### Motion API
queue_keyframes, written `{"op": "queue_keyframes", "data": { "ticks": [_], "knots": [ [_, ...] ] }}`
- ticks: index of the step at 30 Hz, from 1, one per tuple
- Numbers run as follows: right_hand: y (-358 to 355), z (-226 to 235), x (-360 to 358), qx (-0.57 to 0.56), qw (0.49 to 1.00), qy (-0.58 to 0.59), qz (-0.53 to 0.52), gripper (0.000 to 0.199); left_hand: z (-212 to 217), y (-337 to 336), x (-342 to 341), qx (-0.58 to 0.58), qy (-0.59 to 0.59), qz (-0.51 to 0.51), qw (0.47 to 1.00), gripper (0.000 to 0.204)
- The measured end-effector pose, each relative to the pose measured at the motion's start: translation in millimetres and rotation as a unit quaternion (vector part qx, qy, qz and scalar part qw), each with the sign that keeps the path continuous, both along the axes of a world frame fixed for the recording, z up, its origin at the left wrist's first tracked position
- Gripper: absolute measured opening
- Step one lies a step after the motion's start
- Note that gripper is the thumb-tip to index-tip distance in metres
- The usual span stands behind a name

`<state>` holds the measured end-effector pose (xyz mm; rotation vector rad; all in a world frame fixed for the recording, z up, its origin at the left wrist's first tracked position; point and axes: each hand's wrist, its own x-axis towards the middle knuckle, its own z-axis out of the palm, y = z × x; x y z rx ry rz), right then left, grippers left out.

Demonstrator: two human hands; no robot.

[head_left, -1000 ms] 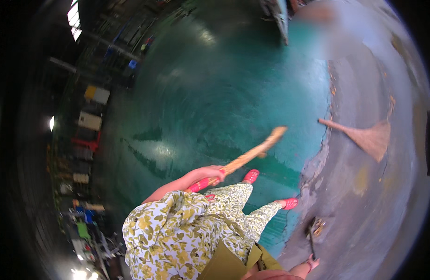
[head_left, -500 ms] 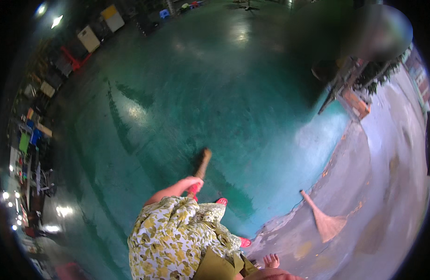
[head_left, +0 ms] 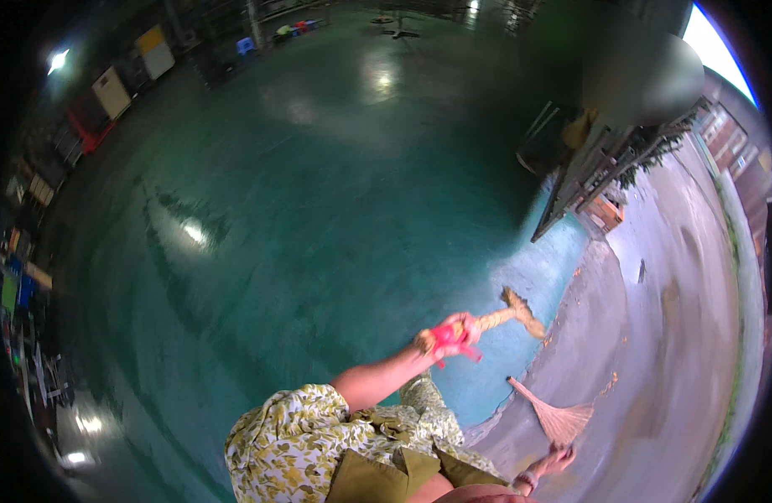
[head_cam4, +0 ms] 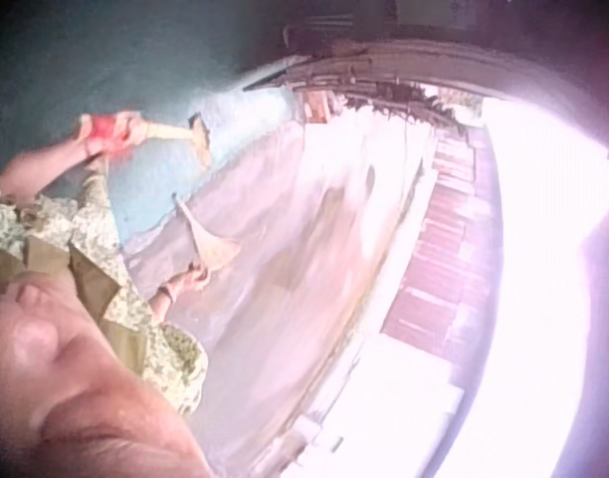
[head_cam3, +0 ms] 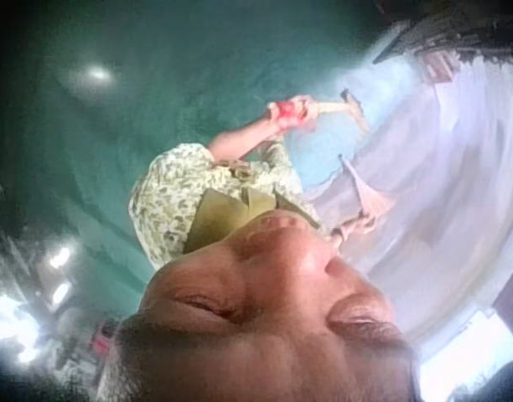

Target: The person sweeps scattered debris on a green floor using a broom, then uses a dustpan to collect the swept material. The person moves around the room, sweeping different areas and gathering debris into a pile before scooping it up.

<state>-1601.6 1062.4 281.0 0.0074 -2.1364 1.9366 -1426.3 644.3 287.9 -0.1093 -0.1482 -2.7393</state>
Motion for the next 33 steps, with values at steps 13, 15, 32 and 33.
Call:
{"op": "queue_keyframes", "data": {
  "ticks": [13, 15, 32, 33],
  "knots": [
    [-653.0, 241.8, -58.1, -0.057, 0.688, 0.041, 0.722, 0.085, 107.6, -345.1, -169.7, 0.192, -0.179, 0.124, 0.957, 0.016],
    [-713.3, 246.0, -70.7, -0.168, 0.646, -0.037, 0.744, 0.092, 103.4, -394.8, -178.3, 0.185, -0.18, 0.151, 0.954, 0.011],
    [-1079.6, 335.4, -354.8, -0.113, 0.559, -0.254, 0.781, 0.021, 117.2, -885.6, -365.1, 0.172, -0.235, 0.172, 0.941, 0.005],
    [-1107.4, 329.4, -375.1, -0.132, 0.57, -0.256, 0.77, 0.022, 117.5, -913.0, -382.7, 0.167, -0.238, 0.179, 0.94, 0.005]
  ]
}}
